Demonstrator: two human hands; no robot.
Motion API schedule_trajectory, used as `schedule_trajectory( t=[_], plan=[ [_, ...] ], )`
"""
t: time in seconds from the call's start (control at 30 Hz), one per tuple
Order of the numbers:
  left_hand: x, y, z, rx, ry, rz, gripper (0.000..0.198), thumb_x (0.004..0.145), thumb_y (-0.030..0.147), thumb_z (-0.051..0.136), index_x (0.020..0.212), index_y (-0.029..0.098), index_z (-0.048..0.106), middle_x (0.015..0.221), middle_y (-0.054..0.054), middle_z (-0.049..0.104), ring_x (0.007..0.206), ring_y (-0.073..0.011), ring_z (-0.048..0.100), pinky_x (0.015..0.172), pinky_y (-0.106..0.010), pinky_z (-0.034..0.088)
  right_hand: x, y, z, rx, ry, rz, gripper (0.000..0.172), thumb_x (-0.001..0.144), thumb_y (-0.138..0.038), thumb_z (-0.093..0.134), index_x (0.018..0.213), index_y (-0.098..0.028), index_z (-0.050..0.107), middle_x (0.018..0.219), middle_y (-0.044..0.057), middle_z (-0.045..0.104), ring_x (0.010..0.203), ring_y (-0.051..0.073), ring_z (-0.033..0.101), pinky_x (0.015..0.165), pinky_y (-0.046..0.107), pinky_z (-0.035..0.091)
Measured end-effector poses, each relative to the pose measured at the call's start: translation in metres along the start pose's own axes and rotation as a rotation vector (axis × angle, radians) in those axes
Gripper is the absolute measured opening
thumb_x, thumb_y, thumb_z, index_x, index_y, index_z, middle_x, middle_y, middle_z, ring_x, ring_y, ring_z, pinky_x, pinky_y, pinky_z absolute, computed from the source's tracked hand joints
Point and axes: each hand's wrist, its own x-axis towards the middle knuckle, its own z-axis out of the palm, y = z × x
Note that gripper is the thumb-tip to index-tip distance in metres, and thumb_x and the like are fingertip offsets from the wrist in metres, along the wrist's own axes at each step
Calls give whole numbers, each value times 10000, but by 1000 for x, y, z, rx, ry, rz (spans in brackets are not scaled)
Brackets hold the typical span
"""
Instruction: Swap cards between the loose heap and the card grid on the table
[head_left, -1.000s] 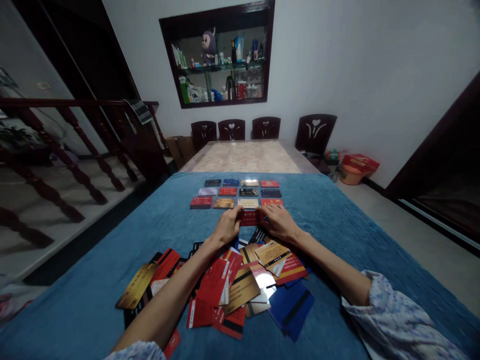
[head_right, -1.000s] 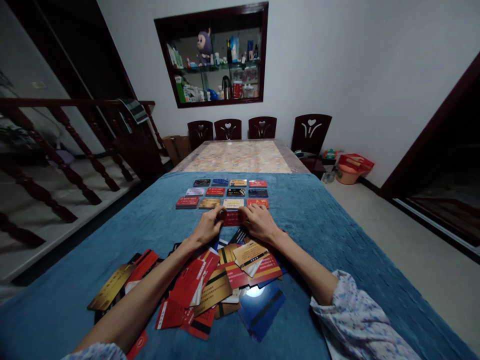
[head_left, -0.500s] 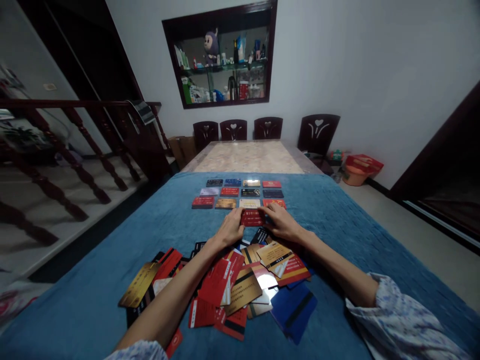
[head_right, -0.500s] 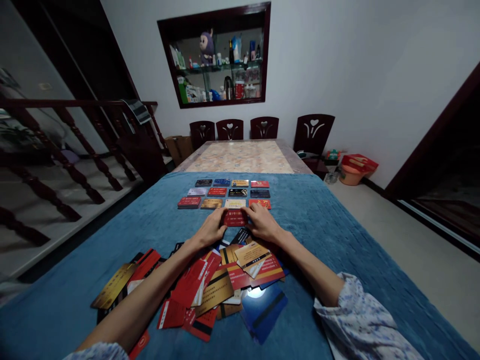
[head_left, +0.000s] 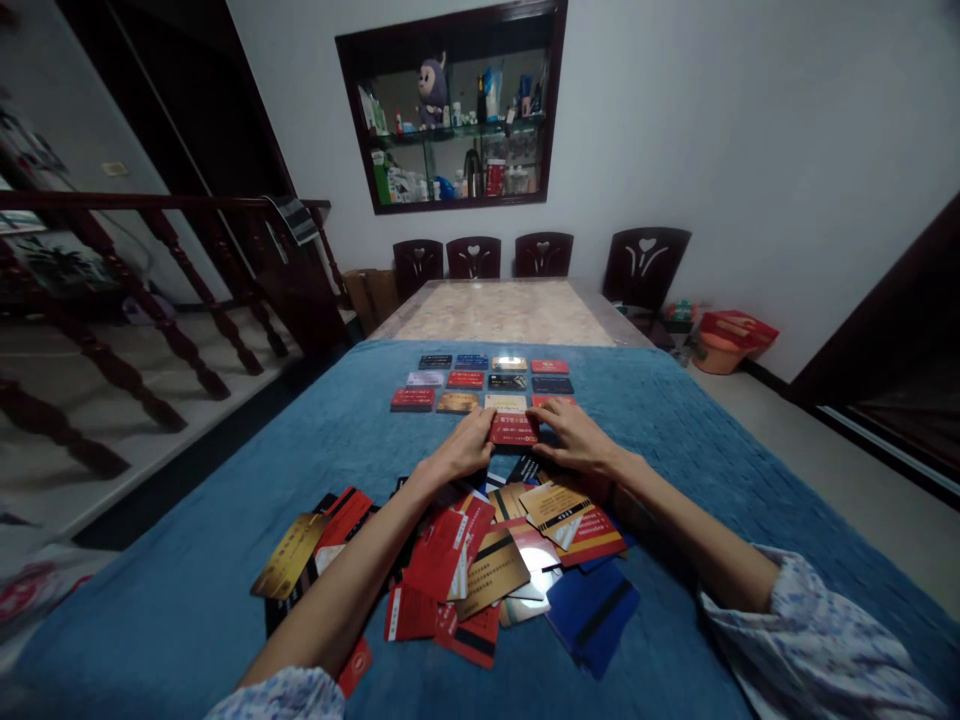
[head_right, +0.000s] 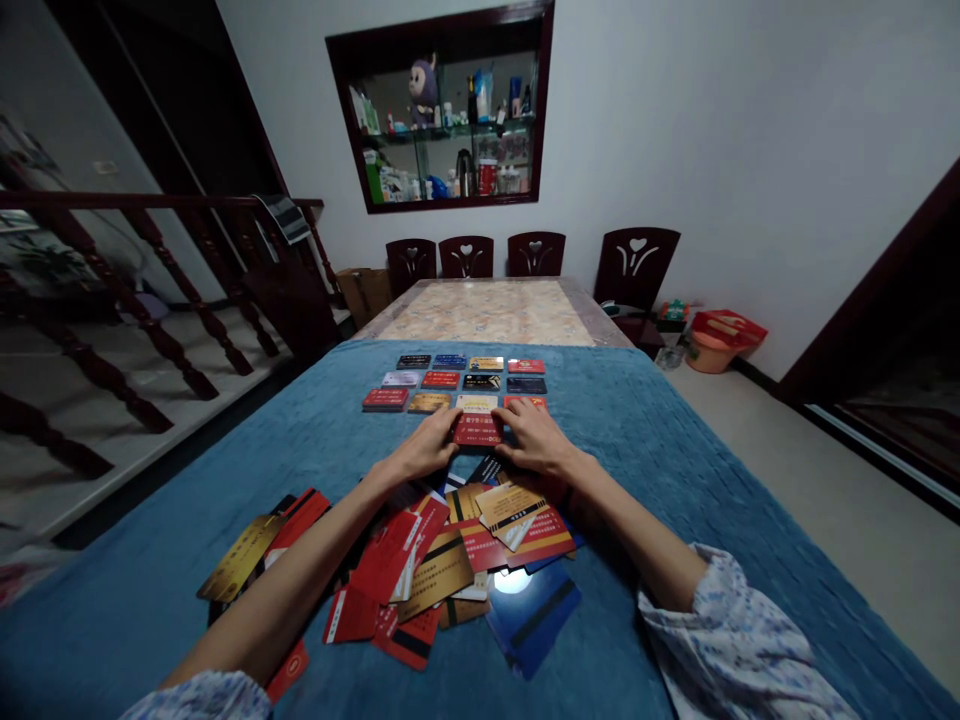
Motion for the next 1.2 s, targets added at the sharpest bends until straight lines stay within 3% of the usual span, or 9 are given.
schedule_trajectory(
  t=[0.23, 0.57, 0.9, 1.2],
  plan=[
    [14, 3, -9, 62, -66, 24, 374, 736, 76, 568, 1101, 138, 515, 1105, -127, 555, 1055, -267, 564, 936, -371, 487, 0, -4, -12, -74, -13, 32, 476, 816, -386, 621, 1230, -152, 597, 1141, 149, 619, 1016, 283, 518, 820, 377, 408],
    [23, 2, -42, 152, -135, 48, 311, 681, 97, 623, 977, 170, 564, 1034, -66, 551, 973, -245, 590, 863, -336, 500, 15, -10, -15, -76, 11, 22, 363, 811, -381, 634, 1128, -203, 614, 1027, 106, 631, 956, 266, 521, 773, 353, 407],
    [12, -30, -66, 106, -107, 77, 253, 653, 97, 627, 886, 180, 573, 958, -60, 563, 894, -233, 586, 806, -322, 495, 54, -41, -17, -58, -51, 47, 343, 821, -400, 670, 1094, -196, 635, 1079, 122, 627, 1037, 270, 531, 776, 338, 420],
    [9, -60, -89, 181, -104, 1, 276, 598, 63, 632, 845, 184, 605, 971, -77, 613, 923, -249, 598, 823, -315, 490, 95, -60, -12, -93, -93, 32, 305, 834, -422, 674, 1031, -194, 632, 1093, 116, 639, 1043, 274, 550, 784, 348, 430]
  ],
)
